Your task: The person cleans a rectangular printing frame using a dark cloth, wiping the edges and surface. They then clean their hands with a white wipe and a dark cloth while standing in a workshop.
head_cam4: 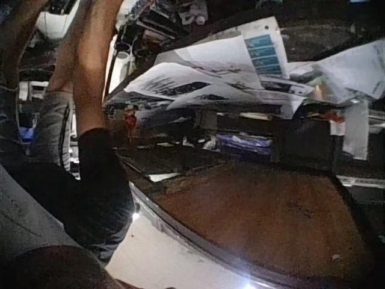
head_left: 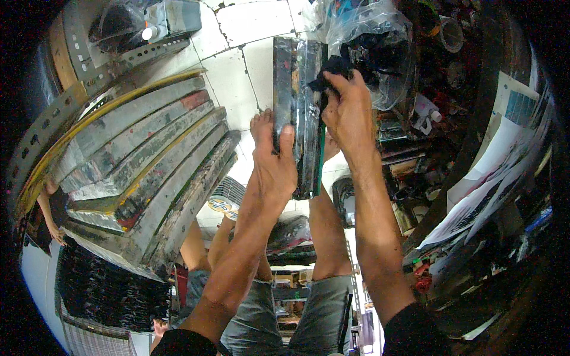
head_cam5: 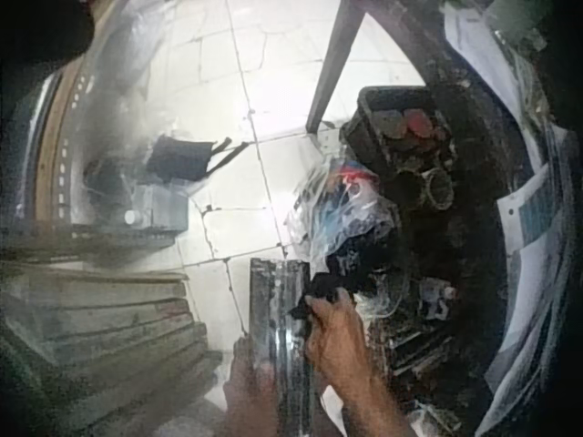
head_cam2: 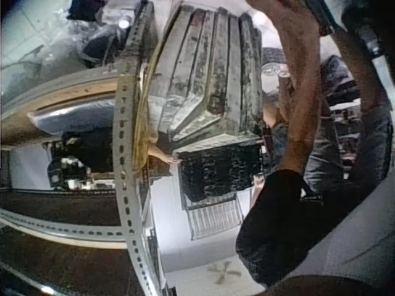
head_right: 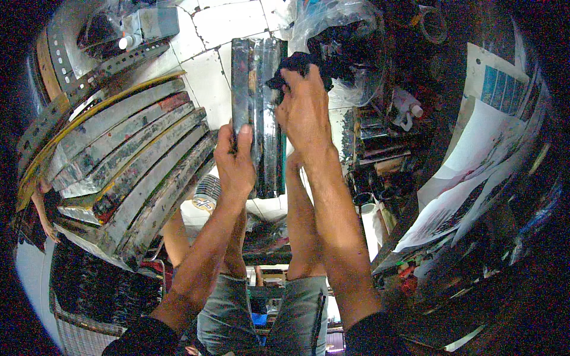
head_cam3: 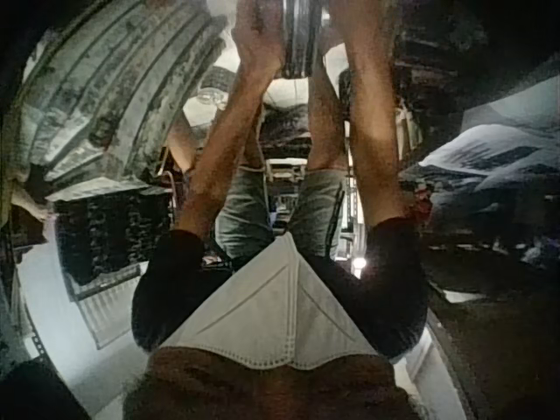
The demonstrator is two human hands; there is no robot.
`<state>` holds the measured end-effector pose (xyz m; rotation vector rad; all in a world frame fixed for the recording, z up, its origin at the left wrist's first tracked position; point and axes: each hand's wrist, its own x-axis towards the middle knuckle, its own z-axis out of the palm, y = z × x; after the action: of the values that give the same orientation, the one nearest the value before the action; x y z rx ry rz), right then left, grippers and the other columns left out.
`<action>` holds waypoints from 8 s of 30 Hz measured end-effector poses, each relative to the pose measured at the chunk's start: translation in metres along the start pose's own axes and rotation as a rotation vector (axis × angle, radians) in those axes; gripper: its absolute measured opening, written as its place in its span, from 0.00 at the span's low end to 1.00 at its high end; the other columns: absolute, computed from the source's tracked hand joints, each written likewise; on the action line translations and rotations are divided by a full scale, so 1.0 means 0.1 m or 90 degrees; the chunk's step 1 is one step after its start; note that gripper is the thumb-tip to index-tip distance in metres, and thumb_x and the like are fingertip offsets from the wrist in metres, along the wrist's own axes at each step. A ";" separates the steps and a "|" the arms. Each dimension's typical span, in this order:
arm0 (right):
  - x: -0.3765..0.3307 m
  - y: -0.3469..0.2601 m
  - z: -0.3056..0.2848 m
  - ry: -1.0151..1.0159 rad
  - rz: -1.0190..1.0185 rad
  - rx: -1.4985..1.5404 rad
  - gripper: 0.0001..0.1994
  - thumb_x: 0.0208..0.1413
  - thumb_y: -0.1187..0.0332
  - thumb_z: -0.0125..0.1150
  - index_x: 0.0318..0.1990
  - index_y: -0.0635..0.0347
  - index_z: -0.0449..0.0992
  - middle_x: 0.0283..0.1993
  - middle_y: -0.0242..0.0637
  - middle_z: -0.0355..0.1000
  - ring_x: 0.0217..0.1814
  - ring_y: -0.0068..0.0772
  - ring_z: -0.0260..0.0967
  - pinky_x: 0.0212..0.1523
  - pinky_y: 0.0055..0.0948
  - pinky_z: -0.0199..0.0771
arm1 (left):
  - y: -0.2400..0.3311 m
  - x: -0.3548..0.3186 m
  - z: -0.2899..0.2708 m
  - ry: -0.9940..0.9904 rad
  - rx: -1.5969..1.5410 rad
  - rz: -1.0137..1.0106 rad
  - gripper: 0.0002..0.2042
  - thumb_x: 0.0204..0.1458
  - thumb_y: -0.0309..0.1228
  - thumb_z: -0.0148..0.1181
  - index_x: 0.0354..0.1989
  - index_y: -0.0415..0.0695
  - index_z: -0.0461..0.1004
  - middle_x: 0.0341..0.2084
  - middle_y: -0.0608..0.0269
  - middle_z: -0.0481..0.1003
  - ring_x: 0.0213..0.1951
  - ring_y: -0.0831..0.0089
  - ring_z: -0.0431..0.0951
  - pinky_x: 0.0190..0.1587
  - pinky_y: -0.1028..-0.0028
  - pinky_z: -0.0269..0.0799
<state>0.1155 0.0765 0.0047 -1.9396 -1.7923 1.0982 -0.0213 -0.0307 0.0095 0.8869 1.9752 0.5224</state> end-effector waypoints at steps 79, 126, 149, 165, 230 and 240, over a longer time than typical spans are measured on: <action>-0.10 1.44 0.56 0.451 0.928 0.734 0.24 0.53 0.61 0.65 0.55 0.62 0.68 0.47 0.45 0.71 0.48 0.48 0.69 0.50 0.50 0.72 | -0.14 -0.20 -0.21 0.079 -0.435 -0.340 0.14 0.63 0.39 0.55 0.44 0.38 0.70 0.35 0.62 0.74 0.37 0.77 0.68 0.43 0.76 0.64; -4.01 2.37 -0.32 0.619 0.686 1.159 0.17 0.56 0.70 0.59 0.53 0.64 0.73 0.50 0.44 0.74 0.50 0.47 0.73 0.46 0.45 0.80 | -0.93 -1.74 0.68 -0.438 -0.115 -0.285 0.29 0.57 0.43 0.59 0.62 0.39 0.61 0.52 0.50 0.73 0.51 0.59 0.75 0.51 0.65 0.70; -2.56 0.46 -0.06 -0.012 0.567 0.437 0.22 0.54 0.66 0.62 0.55 0.68 0.71 0.44 0.49 0.76 0.43 0.41 0.75 0.46 0.36 0.76 | 0.46 -1.61 -0.85 -0.257 -0.222 -0.207 0.24 0.58 0.35 0.60 0.59 0.39 0.63 0.46 0.55 0.76 0.49 0.67 0.75 0.52 0.69 0.70; -4.01 -1.98 -3.52 0.030 0.150 0.315 0.26 0.50 0.63 0.70 0.57 0.62 0.74 0.47 0.46 0.77 0.47 0.33 0.75 0.51 0.32 0.74 | 1.94 -1.02 -2.80 -0.294 -0.074 -0.048 0.26 0.57 0.46 0.60 0.58 0.44 0.65 0.42 0.60 0.74 0.42 0.67 0.74 0.38 0.64 0.70; -7.00 -0.61 -5.76 0.996 -0.548 1.217 0.54 0.49 0.29 0.51 0.73 0.61 0.44 0.74 0.58 0.43 0.76 0.68 0.35 0.71 0.69 0.34 | 5.22 -4.35 0.17 -0.670 0.098 0.447 0.24 0.61 0.37 0.58 0.61 0.38 0.62 0.50 0.53 0.74 0.50 0.67 0.75 0.49 0.69 0.72; -6.73 -0.83 -5.91 0.867 -0.546 1.169 0.52 0.50 0.28 0.47 0.74 0.54 0.43 0.76 0.52 0.41 0.76 0.71 0.33 0.70 0.72 0.32 | 5.21 -4.22 0.09 -0.665 0.074 0.435 0.26 0.60 0.40 0.59 0.61 0.37 0.61 0.51 0.51 0.73 0.51 0.65 0.75 0.49 0.68 0.72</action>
<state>0.4992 -0.3726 0.6827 -0.2529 -0.1863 0.3441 0.3358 -0.0076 0.5769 1.5181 0.7375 0.2128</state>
